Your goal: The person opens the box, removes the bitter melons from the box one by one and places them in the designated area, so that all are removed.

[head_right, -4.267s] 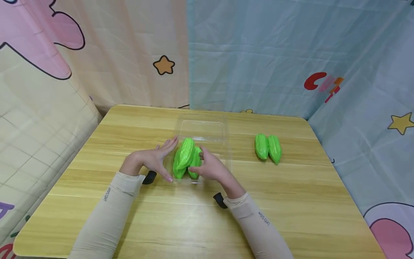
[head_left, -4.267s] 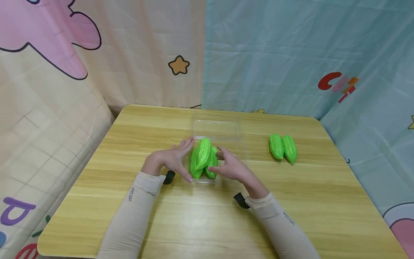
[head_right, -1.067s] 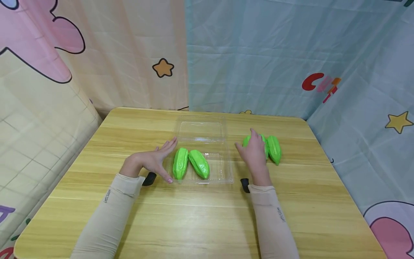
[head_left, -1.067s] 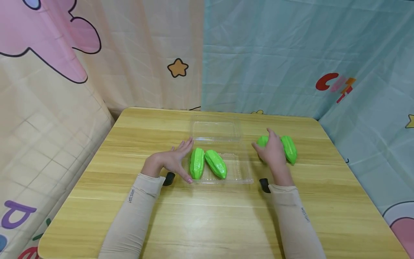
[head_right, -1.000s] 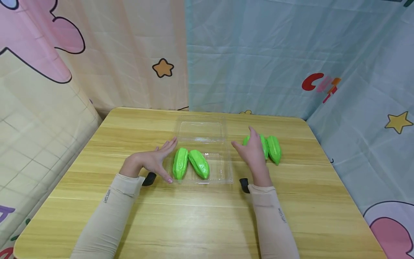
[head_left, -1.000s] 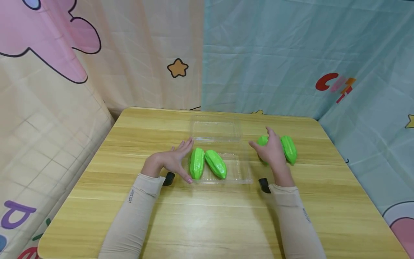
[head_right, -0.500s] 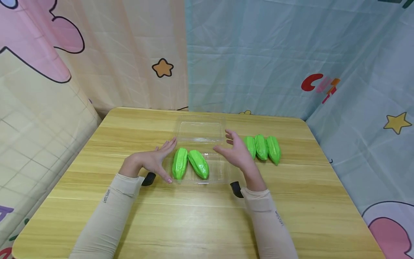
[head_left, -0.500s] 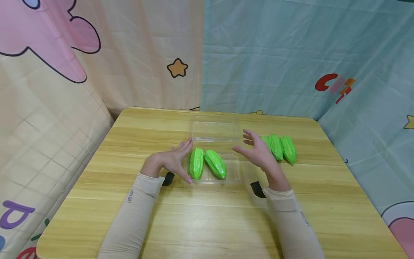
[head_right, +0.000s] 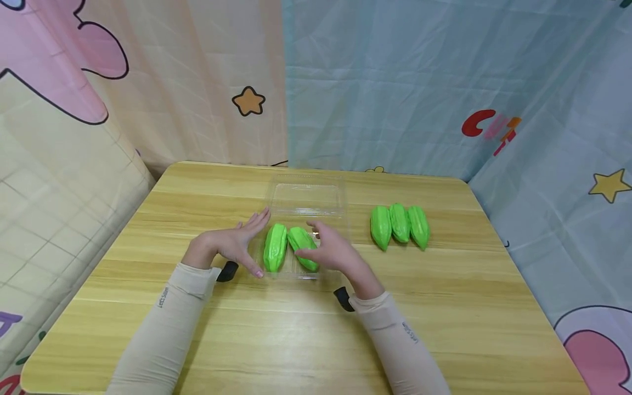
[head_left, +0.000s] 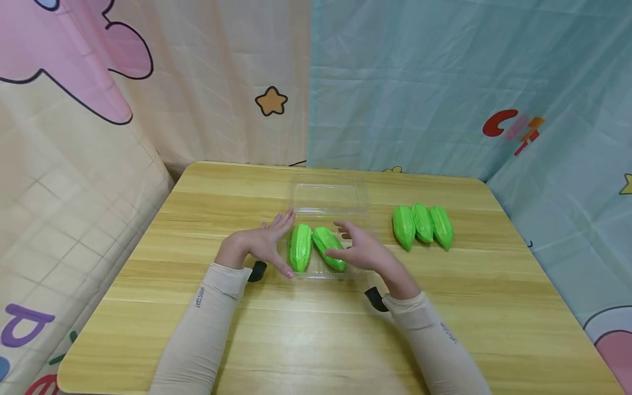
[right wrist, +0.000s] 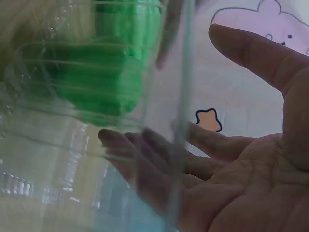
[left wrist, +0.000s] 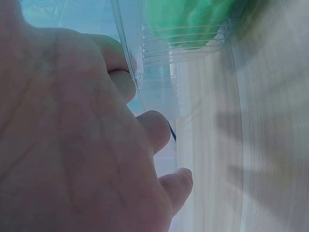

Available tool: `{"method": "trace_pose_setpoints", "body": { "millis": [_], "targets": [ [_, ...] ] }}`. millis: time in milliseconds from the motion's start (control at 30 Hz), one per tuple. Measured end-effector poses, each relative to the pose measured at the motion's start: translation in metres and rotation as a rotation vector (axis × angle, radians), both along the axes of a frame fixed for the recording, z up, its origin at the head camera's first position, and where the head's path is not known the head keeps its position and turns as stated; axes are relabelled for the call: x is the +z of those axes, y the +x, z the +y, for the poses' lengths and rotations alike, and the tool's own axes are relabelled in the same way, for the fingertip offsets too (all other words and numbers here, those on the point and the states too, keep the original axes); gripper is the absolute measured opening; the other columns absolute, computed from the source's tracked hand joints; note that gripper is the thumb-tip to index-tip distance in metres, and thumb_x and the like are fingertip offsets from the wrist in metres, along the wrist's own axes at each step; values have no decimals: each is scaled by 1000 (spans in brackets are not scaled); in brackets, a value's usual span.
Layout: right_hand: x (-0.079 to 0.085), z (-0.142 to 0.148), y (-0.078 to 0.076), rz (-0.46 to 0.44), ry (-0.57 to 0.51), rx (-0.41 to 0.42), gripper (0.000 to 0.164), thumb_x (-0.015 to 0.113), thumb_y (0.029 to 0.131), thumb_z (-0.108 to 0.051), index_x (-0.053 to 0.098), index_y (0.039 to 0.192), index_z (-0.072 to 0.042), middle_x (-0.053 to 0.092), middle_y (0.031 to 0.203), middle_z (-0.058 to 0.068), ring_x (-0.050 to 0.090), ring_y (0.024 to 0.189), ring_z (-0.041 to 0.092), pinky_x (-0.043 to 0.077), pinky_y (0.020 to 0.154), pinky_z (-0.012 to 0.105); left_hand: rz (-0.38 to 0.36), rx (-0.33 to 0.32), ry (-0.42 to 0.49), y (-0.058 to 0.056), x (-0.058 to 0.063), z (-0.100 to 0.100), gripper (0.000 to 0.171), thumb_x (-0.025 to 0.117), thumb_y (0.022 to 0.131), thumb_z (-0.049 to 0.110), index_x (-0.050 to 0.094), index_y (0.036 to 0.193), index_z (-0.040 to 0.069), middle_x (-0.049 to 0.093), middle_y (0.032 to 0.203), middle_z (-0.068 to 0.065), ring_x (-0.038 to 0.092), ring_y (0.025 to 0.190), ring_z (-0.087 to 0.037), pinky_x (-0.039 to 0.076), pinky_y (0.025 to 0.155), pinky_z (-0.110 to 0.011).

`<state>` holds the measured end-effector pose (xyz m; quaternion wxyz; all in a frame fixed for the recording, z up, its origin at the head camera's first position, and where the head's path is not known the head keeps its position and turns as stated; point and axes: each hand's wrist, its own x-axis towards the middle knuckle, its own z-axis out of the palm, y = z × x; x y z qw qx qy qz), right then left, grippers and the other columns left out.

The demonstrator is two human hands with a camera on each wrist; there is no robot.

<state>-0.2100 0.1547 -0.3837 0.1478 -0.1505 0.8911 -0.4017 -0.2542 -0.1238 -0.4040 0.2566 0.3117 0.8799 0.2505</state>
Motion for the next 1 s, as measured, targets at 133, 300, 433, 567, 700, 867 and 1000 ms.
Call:
{"method": "trace_pose_setpoints", "body": {
  "millis": [133,300,433,567,700,867,1000],
  "targets": [
    [-7,-6,1,5,27,18,81,77,90,-27,35,152,3,47,147,26,46,134,41,42,106,54,-2,-1,5,0,0,1,147,90,70,50,-18,157,5,-29,163,-9,-22,149,-35,-9,116,-61],
    [-20,-12,-3,38,94,2,78,80,88,-21,39,149,5,54,138,24,55,122,36,46,102,51,-7,1,11,0,0,1,148,91,69,50,-19,157,6,-28,163,-9,-22,149,-35,-10,116,-61],
    [-29,-15,-5,43,147,-28,76,80,87,-15,40,149,3,55,136,21,55,119,33,45,102,50,-4,3,5,0,0,1,148,91,68,51,-20,157,6,-28,163,-10,-21,149,-35,-10,116,-61],
    [-31,-15,-6,54,163,-44,75,79,88,-12,40,150,2,54,139,21,54,122,35,44,104,51,-6,7,2,0,0,1,148,91,69,50,-20,157,7,-28,163,-10,-22,149,-35,-10,116,-61],
    [-24,-10,-5,52,153,-55,75,78,89,-16,39,151,0,55,136,20,56,118,34,46,100,52,-13,9,2,0,1,1,148,91,68,50,-19,157,6,-28,163,-10,-22,149,-35,-10,116,-60],
    [-9,-2,-3,58,43,-60,75,78,89,-17,39,151,-3,54,138,21,56,118,36,49,96,51,-12,7,5,0,1,1,148,91,69,49,-19,157,6,-28,163,-10,-22,149,-35,-10,116,-60],
    [2,4,-2,71,-56,-49,76,79,88,-18,39,151,-3,50,142,22,53,124,40,50,96,51,-13,9,8,2,2,1,147,92,70,46,-19,158,6,-27,163,-10,-22,149,-35,-10,116,-60]
  ]
}}
